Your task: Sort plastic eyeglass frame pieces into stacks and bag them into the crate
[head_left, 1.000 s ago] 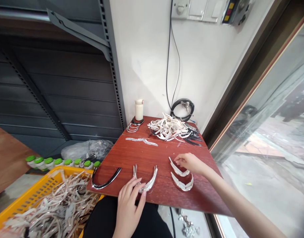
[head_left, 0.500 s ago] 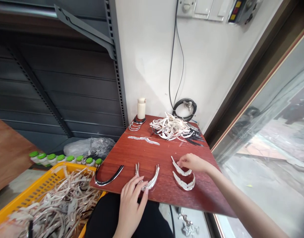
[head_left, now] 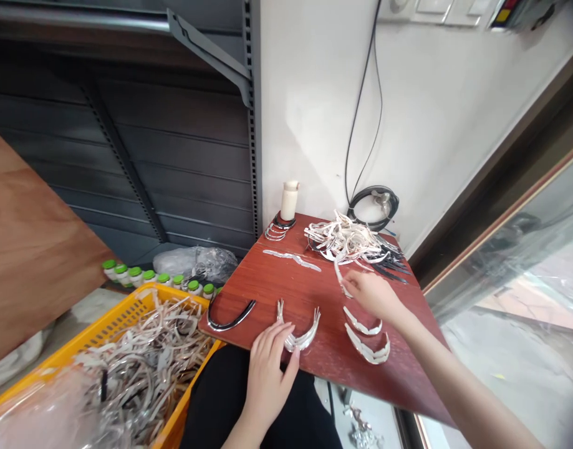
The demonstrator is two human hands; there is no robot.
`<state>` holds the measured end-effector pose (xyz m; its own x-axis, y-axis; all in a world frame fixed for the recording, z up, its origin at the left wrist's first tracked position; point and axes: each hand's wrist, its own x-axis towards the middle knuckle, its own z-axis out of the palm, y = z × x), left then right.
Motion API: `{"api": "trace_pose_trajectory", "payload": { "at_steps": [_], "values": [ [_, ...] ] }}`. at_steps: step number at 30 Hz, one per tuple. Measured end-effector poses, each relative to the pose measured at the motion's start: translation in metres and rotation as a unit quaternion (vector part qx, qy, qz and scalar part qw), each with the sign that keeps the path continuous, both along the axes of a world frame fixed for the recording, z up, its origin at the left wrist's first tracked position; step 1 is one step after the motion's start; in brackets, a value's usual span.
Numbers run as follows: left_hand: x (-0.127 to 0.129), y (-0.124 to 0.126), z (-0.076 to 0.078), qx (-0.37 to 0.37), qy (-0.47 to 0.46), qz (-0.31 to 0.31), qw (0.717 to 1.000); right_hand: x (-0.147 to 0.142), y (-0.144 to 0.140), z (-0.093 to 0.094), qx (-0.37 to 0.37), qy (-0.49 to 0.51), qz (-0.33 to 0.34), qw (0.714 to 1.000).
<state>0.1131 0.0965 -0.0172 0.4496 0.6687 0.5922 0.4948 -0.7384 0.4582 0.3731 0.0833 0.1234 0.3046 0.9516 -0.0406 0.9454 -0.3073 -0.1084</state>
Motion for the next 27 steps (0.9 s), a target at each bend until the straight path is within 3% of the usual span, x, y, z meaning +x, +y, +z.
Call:
{"api": "trace_pose_trajectory", "payload": {
  "at_steps": [5,8,12,18,27],
  "values": [
    [0.0,-0.002,-0.002,-0.011,-0.019,0.017,1.0,-0.078,0.032,-0.009,0.004,0.036,0.121,0.992],
    [-0.001,-0.002,-0.003,-0.012,-0.026,0.017,0.999,-0.102,0.04,-0.025,-0.016,0.063,0.159,0.985],
    [-0.004,-0.002,-0.003,-0.019,-0.032,0.009,0.999,-0.101,0.034,-0.035,-0.022,0.1,0.168,0.98],
    [-0.004,-0.002,-0.002,-0.031,-0.033,-0.012,0.999,-0.085,0.018,-0.031,-0.045,0.142,0.168,0.974],
    [-0.005,0.0,0.001,-0.027,-0.026,-0.017,0.999,-0.095,0.014,-0.028,-0.032,0.065,0.148,0.986]
  ]
}}
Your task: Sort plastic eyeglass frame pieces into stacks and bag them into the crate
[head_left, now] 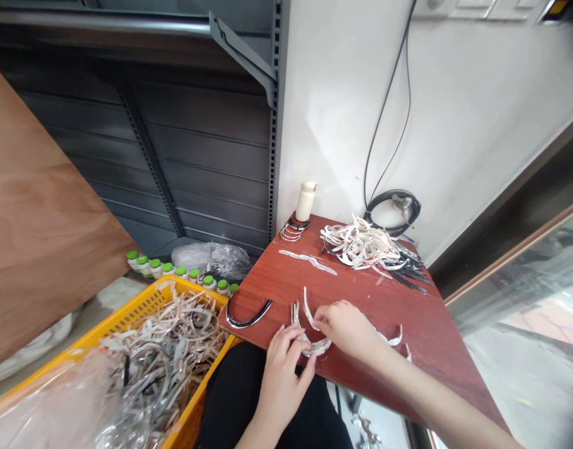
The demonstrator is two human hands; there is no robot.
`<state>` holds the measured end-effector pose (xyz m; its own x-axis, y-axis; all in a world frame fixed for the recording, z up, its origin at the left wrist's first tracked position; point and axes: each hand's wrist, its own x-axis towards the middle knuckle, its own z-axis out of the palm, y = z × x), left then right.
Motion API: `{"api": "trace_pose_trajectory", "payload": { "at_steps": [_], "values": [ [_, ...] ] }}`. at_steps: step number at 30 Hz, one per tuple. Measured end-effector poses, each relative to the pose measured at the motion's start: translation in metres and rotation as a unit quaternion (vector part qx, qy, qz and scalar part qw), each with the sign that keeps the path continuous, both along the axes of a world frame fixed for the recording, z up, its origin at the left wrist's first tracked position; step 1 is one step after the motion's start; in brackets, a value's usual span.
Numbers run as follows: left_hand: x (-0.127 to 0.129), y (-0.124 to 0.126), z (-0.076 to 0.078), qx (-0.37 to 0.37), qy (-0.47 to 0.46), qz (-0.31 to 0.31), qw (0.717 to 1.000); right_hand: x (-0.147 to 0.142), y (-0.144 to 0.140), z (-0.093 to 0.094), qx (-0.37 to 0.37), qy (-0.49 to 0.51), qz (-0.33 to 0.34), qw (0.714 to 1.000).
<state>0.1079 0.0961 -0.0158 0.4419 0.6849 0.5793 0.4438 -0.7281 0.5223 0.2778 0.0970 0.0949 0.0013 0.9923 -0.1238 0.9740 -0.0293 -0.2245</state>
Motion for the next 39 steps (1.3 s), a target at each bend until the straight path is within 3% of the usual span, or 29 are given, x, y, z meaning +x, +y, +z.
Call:
{"api": "trace_pose_trajectory", "payload": {
  "at_steps": [8,12,15,18,20,26,31,36,39],
  "values": [
    [0.001,-0.002,0.003,0.008,0.015,0.005,1.0,-0.004,-0.006,-0.014,0.021,0.009,0.011,1.0],
    [0.0,-0.002,0.001,0.005,0.015,0.004,1.0,0.009,0.0,-0.018,0.051,0.024,0.027,0.998],
    [-0.001,-0.001,-0.001,0.007,0.017,0.003,1.0,0.04,0.013,-0.015,0.112,-0.007,-0.038,0.993],
    [-0.001,0.0,0.0,0.004,0.019,0.006,1.0,0.085,0.03,-0.005,0.174,-0.079,-0.136,0.972],
    [0.0,-0.001,0.0,0.006,0.018,0.008,1.0,0.113,0.04,0.002,0.201,-0.112,-0.162,0.959],
    [0.001,-0.001,0.0,0.025,0.015,0.014,0.999,0.159,0.058,0.01,0.195,-0.19,-0.043,0.961],
    [0.001,0.002,-0.004,0.027,0.018,0.013,0.999,0.174,0.065,0.014,0.171,-0.13,0.026,0.976],
    [0.0,0.002,-0.004,0.02,0.022,0.009,1.0,0.182,0.058,0.031,0.173,-0.025,0.045,0.984],
    [0.0,0.001,-0.002,0.02,0.017,0.012,1.0,0.181,0.045,0.039,0.152,0.145,0.005,0.978]
  ]
}}
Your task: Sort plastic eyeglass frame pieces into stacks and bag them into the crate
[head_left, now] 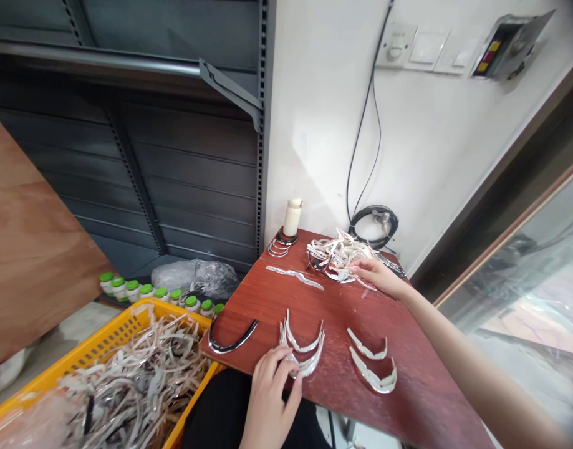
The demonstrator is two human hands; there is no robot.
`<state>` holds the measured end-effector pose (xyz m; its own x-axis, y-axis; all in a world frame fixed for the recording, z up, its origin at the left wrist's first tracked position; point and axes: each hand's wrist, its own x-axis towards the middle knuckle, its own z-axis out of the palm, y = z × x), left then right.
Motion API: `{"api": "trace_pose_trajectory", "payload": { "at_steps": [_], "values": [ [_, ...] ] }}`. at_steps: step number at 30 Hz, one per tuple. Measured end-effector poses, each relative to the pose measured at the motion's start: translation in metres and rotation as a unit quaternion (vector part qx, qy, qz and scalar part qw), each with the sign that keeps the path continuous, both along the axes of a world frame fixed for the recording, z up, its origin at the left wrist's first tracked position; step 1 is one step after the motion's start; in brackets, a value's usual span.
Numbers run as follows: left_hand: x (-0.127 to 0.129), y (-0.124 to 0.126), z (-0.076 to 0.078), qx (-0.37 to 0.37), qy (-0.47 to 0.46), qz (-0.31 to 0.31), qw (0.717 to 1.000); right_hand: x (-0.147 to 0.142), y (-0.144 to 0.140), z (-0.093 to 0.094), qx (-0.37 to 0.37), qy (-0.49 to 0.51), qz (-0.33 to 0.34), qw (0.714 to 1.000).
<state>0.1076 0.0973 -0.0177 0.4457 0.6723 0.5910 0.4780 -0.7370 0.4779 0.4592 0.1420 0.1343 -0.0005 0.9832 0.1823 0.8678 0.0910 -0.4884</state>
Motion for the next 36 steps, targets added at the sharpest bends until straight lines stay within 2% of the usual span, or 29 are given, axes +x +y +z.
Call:
{"api": "trace_pose_trajectory", "payload": {
  "at_steps": [2,5,8,10,12,14,17,20,23,29,36],
  "values": [
    [0.0,0.0,0.001,0.0,-0.005,0.001,1.0,-0.001,-0.01,0.002,-0.035,0.167,-0.024,0.985],
    [0.0,-0.001,0.002,-0.005,-0.009,0.002,1.0,-0.003,-0.027,0.002,-0.071,0.353,-0.056,0.931],
    [0.0,-0.001,0.001,-0.012,-0.009,0.001,1.0,-0.004,-0.043,0.002,-0.087,0.448,-0.072,0.887],
    [-0.001,-0.001,0.0,-0.015,-0.007,-0.002,1.0,-0.003,-0.051,0.003,-0.094,0.461,-0.089,0.878],
    [-0.001,-0.001,-0.001,-0.018,-0.004,-0.005,1.0,-0.001,-0.057,0.004,-0.11,0.443,-0.093,0.885],
    [-0.001,0.0,-0.002,-0.022,-0.002,-0.007,1.0,0.002,-0.061,0.004,-0.14,0.397,-0.074,0.904],
    [0.0,0.0,-0.002,-0.021,-0.004,-0.008,1.0,0.002,-0.063,-0.004,-0.22,0.268,-0.05,0.937],
    [0.001,0.001,-0.001,-0.017,-0.003,-0.008,1.0,-0.007,-0.063,-0.021,-0.294,0.171,-0.05,0.939],
    [0.002,0.002,-0.001,-0.013,-0.002,-0.009,1.0,-0.02,-0.062,-0.037,-0.331,0.134,-0.034,0.933],
    [0.0,0.002,-0.001,-0.012,0.0,-0.011,1.0,-0.027,-0.07,-0.038,-0.32,0.023,-0.038,0.946],
    [0.0,0.0,-0.002,-0.006,-0.004,-0.007,1.0,-0.045,-0.09,-0.04,-0.317,-0.098,-0.036,0.943]
  ]
}}
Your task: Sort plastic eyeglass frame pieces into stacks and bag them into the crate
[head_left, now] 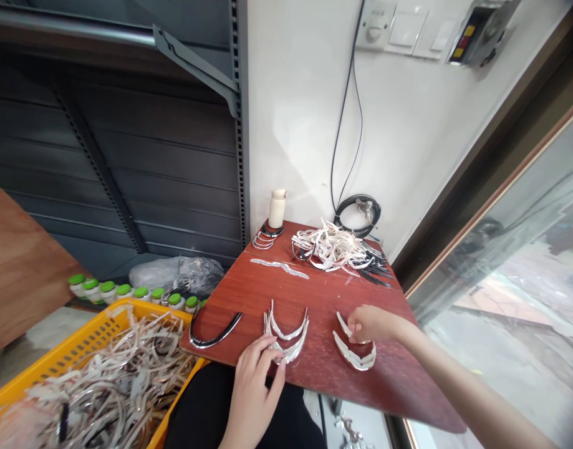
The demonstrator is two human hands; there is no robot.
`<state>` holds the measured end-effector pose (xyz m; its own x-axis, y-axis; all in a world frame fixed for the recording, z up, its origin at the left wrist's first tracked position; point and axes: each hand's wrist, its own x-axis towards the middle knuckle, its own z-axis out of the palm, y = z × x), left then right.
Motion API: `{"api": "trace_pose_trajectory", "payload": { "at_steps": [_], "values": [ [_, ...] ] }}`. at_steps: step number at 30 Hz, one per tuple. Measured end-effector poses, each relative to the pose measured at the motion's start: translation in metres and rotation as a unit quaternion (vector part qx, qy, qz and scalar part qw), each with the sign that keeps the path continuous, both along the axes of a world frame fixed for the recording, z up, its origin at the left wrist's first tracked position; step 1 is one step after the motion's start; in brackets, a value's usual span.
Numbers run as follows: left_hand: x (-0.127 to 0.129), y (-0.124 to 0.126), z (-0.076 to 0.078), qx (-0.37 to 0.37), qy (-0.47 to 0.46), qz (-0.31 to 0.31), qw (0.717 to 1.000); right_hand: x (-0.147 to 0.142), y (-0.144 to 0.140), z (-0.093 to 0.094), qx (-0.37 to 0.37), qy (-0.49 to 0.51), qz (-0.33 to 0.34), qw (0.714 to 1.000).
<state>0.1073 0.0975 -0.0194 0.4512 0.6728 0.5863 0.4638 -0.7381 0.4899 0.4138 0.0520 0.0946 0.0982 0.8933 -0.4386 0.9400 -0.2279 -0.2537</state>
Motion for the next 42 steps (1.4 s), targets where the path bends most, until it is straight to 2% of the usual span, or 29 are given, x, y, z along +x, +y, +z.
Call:
{"api": "trace_pose_trajectory", "payload": {
  "at_steps": [4,7,10,12,14,17,20,26,28,31,34,38,40,42],
  "values": [
    [0.0,0.0,-0.001,-0.004,0.003,-0.001,1.0,0.006,0.01,0.009,0.03,0.0,0.007,1.0],
    [0.001,0.001,-0.002,-0.008,0.006,0.0,1.0,0.024,0.033,0.02,0.141,-0.033,-0.024,0.989],
    [0.001,0.001,-0.003,-0.011,0.005,0.0,1.0,0.042,0.06,0.026,0.264,-0.098,-0.071,0.957],
    [0.001,0.001,-0.002,-0.01,0.004,-0.001,1.0,0.05,0.074,0.024,0.313,-0.133,-0.082,0.937],
    [0.001,0.001,-0.001,-0.009,0.003,-0.002,1.0,0.056,0.083,0.021,0.337,-0.149,-0.077,0.927],
    [0.001,0.001,0.0,-0.009,0.004,-0.003,1.0,0.065,0.09,0.019,0.344,-0.134,-0.059,0.927],
    [0.001,0.001,0.001,-0.01,0.0,-0.001,1.0,0.077,0.093,0.026,0.343,-0.081,-0.048,0.935],
    [0.001,0.0,0.002,-0.014,0.004,0.0,1.0,0.088,0.084,0.057,0.332,0.074,-0.057,0.939],
    [0.001,-0.001,0.001,-0.014,0.002,0.001,1.0,0.081,0.077,0.065,0.334,0.164,-0.079,0.925],
    [0.0,-0.001,0.001,-0.014,0.001,0.0,1.0,0.062,0.064,0.07,0.303,0.36,-0.13,0.873],
    [0.0,0.0,0.002,-0.013,0.0,0.0,1.0,0.041,0.051,0.062,0.249,0.469,-0.159,0.832],
    [0.0,0.0,0.003,-0.011,0.001,0.001,1.0,0.025,0.03,0.028,0.255,0.516,-0.222,0.787],
    [0.0,0.0,0.004,-0.009,0.003,0.002,1.0,0.025,0.02,0.004,0.263,0.503,-0.244,0.786],
    [0.0,0.0,0.004,-0.009,0.006,0.002,1.0,0.031,0.009,-0.021,0.268,0.46,-0.243,0.811]
  ]
}}
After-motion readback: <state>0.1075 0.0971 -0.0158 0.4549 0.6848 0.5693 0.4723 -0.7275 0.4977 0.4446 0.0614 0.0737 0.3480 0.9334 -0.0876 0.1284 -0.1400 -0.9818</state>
